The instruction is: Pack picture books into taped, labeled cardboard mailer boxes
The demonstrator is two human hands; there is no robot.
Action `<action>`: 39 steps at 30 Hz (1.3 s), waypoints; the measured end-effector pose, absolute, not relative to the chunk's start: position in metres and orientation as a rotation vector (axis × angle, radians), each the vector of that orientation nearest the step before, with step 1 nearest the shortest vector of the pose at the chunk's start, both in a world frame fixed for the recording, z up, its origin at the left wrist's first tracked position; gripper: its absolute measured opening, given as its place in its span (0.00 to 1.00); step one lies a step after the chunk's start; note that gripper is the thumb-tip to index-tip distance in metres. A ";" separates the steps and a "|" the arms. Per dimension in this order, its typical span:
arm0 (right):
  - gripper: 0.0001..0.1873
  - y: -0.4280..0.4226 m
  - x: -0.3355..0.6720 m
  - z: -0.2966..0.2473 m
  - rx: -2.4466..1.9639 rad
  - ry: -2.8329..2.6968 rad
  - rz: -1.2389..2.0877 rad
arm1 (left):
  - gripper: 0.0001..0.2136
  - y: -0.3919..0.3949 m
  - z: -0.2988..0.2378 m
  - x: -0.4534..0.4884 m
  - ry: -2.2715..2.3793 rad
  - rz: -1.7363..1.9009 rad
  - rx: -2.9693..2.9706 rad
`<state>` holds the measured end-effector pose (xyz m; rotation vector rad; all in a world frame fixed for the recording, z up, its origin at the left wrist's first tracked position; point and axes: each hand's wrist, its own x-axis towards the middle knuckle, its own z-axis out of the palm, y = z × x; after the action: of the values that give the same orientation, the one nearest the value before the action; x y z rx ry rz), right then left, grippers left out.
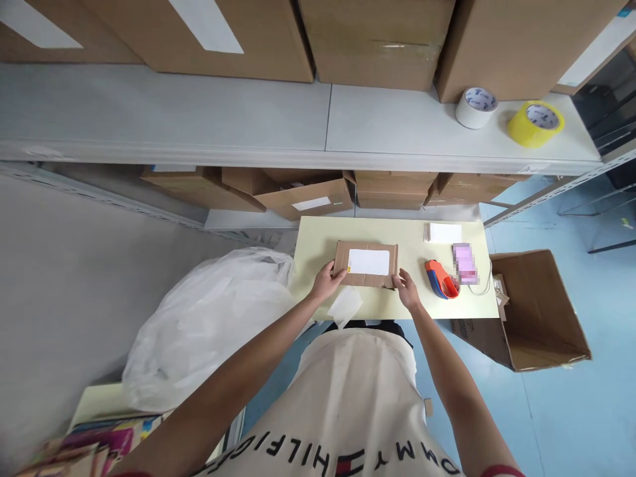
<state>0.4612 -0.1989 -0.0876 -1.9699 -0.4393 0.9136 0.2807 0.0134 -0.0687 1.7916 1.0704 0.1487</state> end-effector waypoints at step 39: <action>0.18 -0.284 0.534 -0.073 -2.867 -0.651 0.644 | 0.32 -0.056 -0.014 0.359 0.566 -0.297 2.626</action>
<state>0.5345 -0.2840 -0.0731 -2.8666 -0.6509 0.6439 0.3594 -0.0562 -0.0142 2.6265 0.5663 -0.2972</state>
